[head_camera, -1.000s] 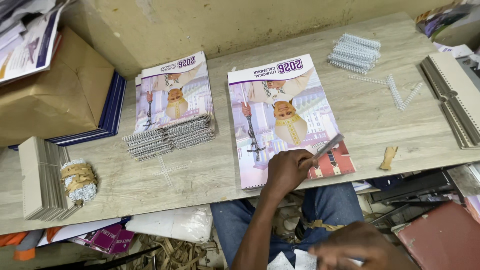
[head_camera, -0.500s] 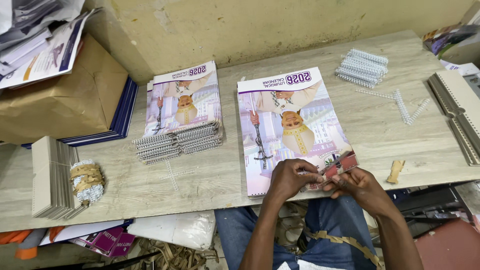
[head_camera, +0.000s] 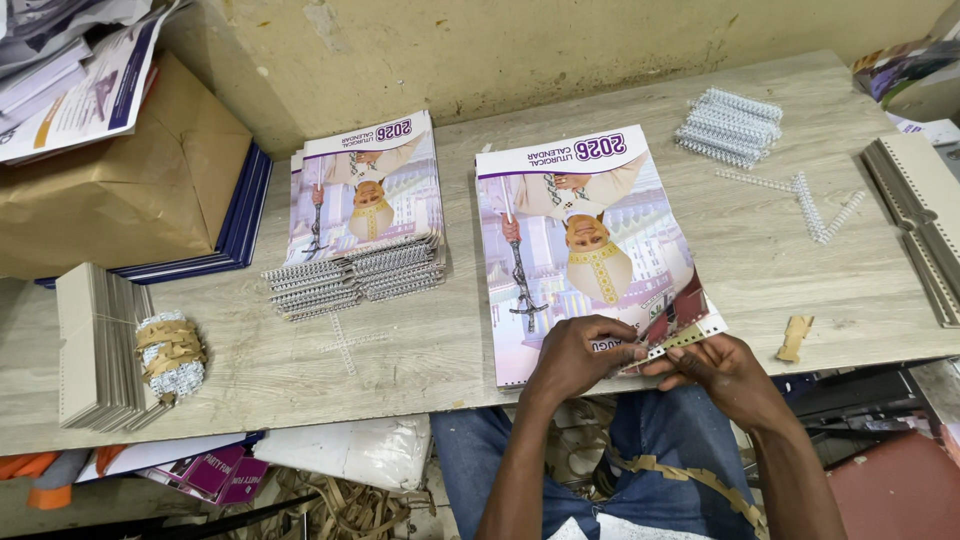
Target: The person sits at a table and assembles wall calendars by hand. They pick up a stack of printed calendar pages, align them, and insert a metal spiral binding wire through the pre-punched holes. The person then twists the ends of the wire to secure the pages together and places the finished calendar on a growing stack.
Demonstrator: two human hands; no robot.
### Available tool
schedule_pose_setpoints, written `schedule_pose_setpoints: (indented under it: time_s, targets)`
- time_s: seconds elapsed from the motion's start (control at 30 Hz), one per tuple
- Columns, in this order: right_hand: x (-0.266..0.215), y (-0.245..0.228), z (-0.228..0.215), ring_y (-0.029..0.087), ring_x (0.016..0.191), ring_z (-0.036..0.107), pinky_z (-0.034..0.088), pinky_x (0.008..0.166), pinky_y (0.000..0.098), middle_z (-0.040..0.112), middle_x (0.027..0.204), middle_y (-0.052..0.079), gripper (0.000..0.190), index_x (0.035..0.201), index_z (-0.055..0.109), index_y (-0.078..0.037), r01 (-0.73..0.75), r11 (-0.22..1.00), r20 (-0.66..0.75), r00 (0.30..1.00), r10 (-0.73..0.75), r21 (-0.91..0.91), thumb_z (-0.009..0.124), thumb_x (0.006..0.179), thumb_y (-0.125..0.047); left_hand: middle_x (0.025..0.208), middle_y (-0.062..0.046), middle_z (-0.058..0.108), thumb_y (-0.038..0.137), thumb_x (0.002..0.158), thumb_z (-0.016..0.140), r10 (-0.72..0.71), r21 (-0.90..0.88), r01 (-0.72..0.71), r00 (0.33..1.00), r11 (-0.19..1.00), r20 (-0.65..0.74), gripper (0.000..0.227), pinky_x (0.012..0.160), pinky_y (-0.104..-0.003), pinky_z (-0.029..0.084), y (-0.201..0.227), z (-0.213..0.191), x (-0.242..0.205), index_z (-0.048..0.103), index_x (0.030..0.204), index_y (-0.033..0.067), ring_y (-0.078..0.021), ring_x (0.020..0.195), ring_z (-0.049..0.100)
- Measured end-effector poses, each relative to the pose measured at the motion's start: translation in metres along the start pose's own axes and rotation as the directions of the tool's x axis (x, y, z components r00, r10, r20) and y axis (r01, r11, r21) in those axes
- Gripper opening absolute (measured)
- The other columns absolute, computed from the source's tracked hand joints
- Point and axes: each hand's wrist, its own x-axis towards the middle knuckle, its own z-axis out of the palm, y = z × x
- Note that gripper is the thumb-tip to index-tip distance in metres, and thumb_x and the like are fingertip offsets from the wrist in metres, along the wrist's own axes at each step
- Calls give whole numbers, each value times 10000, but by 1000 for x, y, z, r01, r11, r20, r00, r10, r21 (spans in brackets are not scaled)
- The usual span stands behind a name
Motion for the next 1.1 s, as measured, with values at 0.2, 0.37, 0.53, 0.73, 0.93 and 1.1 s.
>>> schedule_pose_setpoints:
  time_s: [0.2, 0.37, 0.53, 0.73, 0.93, 1.1]
  targets:
    - [2, 18, -6, 352, 667, 819, 684, 693, 492, 830, 871, 364, 274, 1233, 694, 182, 3, 997, -18, 1000, -2, 77, 589, 1021, 44, 1197, -119, 806, 351, 1005, 828, 19, -72, -21, 999, 997, -32, 217, 1071, -648, 543, -9, 4, -1, 817, 1109, 161, -468, 1241, 705]
    - [2, 24, -7, 351, 651, 799, 675, 676, 488, 810, 856, 364, 230, 1158, 709, 201, 25, 989, -37, 999, -19, 147, 600, 1001, 73, 1179, -123, 805, 301, 1024, 816, 51, -116, -53, 998, 992, -20, 138, 1085, -678, 533, -12, 6, -1, 833, 1099, 186, -487, 1254, 690]
    - [2, 22, 0, 359, 637, 779, 667, 659, 492, 788, 838, 380, 211, 1106, 700, 227, 34, 979, -66, 998, -21, 200, 592, 971, 107, 1304, -359, 691, 147, 1028, 649, 73, 55, -62, 972, 997, -221, 574, 886, -628, 630, 2, 10, -8, 458, 1568, 159, -506, 1055, 747]
    - [3, 12, 25, 366, 579, 753, 604, 430, 397, 724, 774, 369, 176, 1038, 623, 233, 40, 988, -296, 955, 5, 148, 670, 953, 86, 1456, -238, 640, -26, 1016, 559, 250, 135, -219, 922, 966, -296, 678, 755, -495, 618, 3, 14, -11, 490, 1637, 235, -335, 892, 727]
    - [11, 17, 19, 372, 622, 782, 630, 453, 409, 748, 797, 363, 178, 946, 636, 144, 44, 986, -287, 958, 4, 159, 761, 950, 18, 1457, -245, 620, -34, 1032, 442, 286, 166, -248, 919, 954, -271, 654, 850, -653, 607, 9, 11, -14, 608, 1544, 337, -560, 1036, 710]
    - [-1, -15, 39, 346, 618, 769, 618, 429, 369, 723, 763, 310, 225, 971, 642, 175, 30, 996, -373, 928, 2, 80, 776, 960, -6, 1492, -174, 638, -24, 1012, 488, 292, 235, -234, 921, 943, -256, 612, 914, -611, 611, -21, 20, -7, 710, 1370, 421, -521, 1115, 717]
